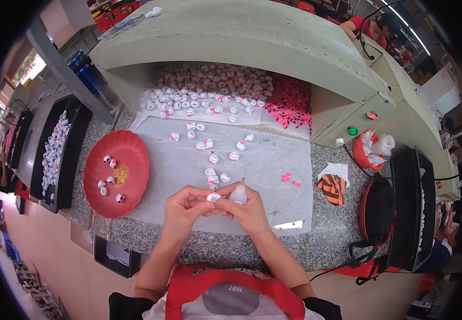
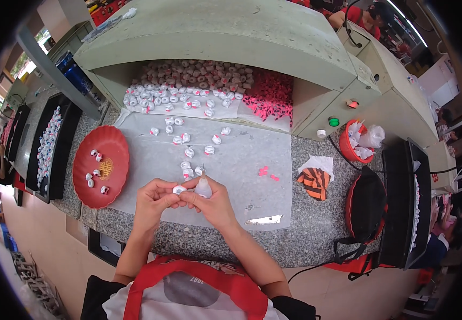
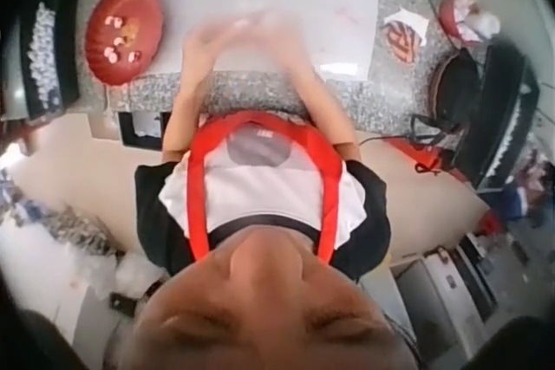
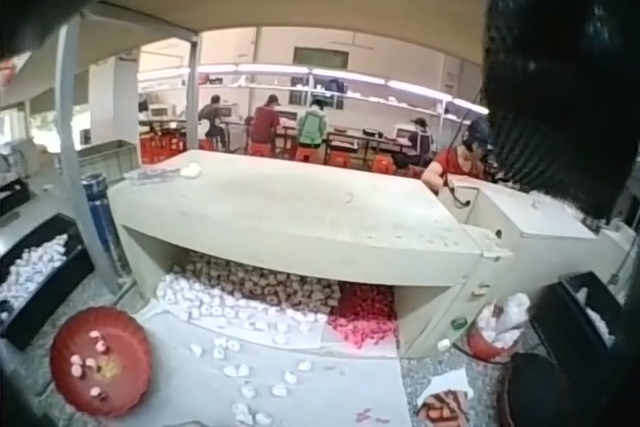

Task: Applying glue and attaching small pink bows to white toy figurine heads at a factory production line.

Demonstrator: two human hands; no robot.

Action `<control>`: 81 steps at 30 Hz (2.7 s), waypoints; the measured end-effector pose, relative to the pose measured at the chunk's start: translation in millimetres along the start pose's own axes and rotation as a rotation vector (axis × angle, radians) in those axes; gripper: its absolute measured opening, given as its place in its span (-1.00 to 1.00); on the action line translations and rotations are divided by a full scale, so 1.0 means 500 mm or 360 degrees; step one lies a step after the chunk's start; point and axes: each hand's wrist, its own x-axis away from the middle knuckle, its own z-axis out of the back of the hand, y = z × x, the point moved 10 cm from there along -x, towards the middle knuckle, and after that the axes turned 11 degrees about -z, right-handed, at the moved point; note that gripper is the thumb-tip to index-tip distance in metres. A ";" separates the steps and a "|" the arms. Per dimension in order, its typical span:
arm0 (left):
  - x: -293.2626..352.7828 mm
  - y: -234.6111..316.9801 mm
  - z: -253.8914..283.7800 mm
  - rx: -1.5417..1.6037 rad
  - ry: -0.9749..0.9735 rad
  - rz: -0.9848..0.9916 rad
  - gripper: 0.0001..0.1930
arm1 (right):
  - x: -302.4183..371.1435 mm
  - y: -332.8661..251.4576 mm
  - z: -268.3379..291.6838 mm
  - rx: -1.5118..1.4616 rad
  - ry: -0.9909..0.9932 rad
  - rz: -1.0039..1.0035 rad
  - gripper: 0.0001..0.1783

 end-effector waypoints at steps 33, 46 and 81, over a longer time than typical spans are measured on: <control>-0.016 0.133 -0.144 -0.0120 -0.0180 -0.0612 -0.56 | 0.288 -0.192 0.073 0.0780 0.0903 0.1186 -0.68; -0.005 0.161 -0.141 -0.0351 -0.0115 -0.0787 -0.63 | 0.305 -0.207 0.038 0.1037 0.0854 0.1391 -0.75; -0.015 0.150 -0.147 -0.0174 -0.0181 -0.0626 -0.65 | 0.305 -0.227 0.034 0.1072 0.0804 0.1435 -0.77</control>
